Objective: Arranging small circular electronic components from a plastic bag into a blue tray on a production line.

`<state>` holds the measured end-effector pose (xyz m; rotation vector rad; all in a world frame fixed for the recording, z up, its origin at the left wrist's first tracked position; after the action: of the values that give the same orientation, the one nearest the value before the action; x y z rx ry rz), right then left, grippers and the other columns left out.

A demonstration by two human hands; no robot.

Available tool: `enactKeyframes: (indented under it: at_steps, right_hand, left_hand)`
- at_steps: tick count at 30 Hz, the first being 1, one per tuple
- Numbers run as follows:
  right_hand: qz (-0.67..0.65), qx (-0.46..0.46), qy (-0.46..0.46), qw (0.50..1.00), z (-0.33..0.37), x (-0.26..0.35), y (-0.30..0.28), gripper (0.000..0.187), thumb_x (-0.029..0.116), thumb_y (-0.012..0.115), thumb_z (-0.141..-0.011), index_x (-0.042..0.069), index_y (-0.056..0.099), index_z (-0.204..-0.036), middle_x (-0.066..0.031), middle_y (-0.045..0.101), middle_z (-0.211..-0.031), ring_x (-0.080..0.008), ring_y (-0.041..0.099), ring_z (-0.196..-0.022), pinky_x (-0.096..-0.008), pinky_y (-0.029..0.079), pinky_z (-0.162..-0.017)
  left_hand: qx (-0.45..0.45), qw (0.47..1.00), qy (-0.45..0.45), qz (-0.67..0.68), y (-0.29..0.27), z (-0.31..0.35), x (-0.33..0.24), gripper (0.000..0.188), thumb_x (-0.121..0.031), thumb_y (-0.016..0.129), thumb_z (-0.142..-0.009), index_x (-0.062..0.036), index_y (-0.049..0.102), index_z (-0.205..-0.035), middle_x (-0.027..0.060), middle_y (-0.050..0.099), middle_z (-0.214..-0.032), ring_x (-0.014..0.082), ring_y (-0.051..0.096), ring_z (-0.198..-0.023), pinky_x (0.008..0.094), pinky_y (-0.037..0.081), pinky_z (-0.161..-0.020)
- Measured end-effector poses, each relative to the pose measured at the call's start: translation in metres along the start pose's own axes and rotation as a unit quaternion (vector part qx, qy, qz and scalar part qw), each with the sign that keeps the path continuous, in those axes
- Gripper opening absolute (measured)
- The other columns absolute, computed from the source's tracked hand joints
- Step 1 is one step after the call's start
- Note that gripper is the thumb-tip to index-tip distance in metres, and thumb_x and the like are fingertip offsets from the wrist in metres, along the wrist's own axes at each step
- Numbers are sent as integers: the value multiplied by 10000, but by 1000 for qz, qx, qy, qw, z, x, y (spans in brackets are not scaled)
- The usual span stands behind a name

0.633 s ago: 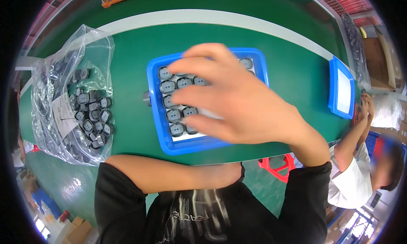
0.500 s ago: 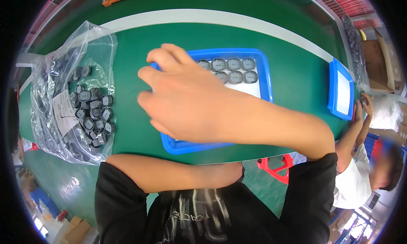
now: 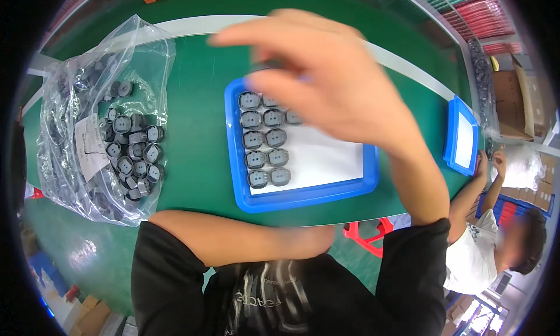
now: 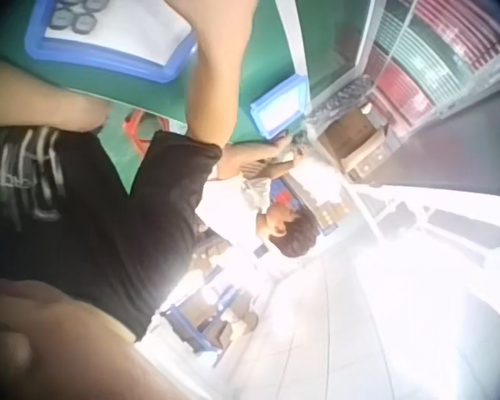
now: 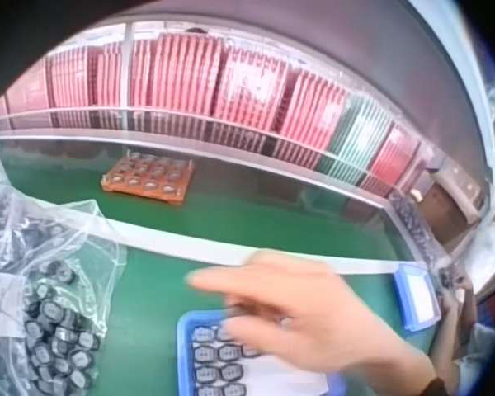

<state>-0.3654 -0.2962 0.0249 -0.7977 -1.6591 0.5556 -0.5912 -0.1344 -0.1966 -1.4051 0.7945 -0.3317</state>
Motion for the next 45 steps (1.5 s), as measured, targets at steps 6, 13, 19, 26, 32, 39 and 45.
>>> enactKeyframes:
  at_steps: [6,13,19,26,32,39,45]
  right_hand:
    - [-163,-223,287,917,172,-92,-65,184,46,648,-925,-16,674,-1097,-56,647,-991,-143,616,-830,-247,482,-719]
    - [278,-190,325,884,240,-79,-30,166,76,705,-882,1,669,-1026,-89,687,-940,-198,636,-889,-306,499,-805]
    - [187,-244,233,923,249,-68,-33,118,11,738,-814,1,685,-919,-146,674,-1105,-323,634,-1019,-392,507,-898]
    - [264,-202,215,918,244,-63,-22,147,-37,749,-785,-4,671,-905,-138,679,-1112,-322,629,-1065,-389,506,-910]
    - [190,-174,94,962,202,-30,-32,255,-35,767,-748,-2,652,-974,-179,680,-1123,-348,641,-1030,-418,512,-893]
    - [179,-25,1,984,124,-16,32,192,-18,795,-707,27,709,-873,-98,600,-997,-332,553,-989,-426,480,-831]
    - [190,-34,-4,981,111,-26,38,186,-25,794,-722,41,709,-873,-71,566,-947,-297,526,-946,-408,466,-815]
  left_hand:
    - [84,992,86,32,-23,-4,2,155,-121,628,-807,-44,731,-721,130,692,-761,270,626,-692,397,511,-658]
    - [237,965,115,-5,-3,-12,-7,226,-181,638,-835,-30,788,-910,166,742,-1011,309,681,-957,474,517,-800]
    - [175,983,17,-58,-17,-8,7,202,-193,708,-779,-107,802,-936,53,751,-966,225,696,-920,397,510,-816]
    - [142,987,56,-53,-17,-2,4,171,-172,630,-796,-63,762,-792,129,719,-847,279,657,-841,422,501,-753]
    - [68,991,65,-95,-16,1,-2,194,-170,600,-795,-44,748,-798,117,690,-783,267,636,-769,393,498,-714]
    - [95,982,-12,-161,10,-9,-8,157,-229,700,-786,-101,773,-839,99,708,-934,251,640,-872,428,528,-750]
    - [58,997,40,-42,-15,-1,1,124,-133,633,-739,-54,723,-707,78,661,-700,244,615,-656,413,500,-613]
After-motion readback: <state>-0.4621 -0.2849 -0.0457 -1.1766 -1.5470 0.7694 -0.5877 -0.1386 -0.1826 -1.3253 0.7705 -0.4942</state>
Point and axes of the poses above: each hand's wrist, its own z-axis away from the middle knuckle, its own y-axis out of the palm, x = y × z, the point moved 6 cm from there along -z, towards the middle knuckle
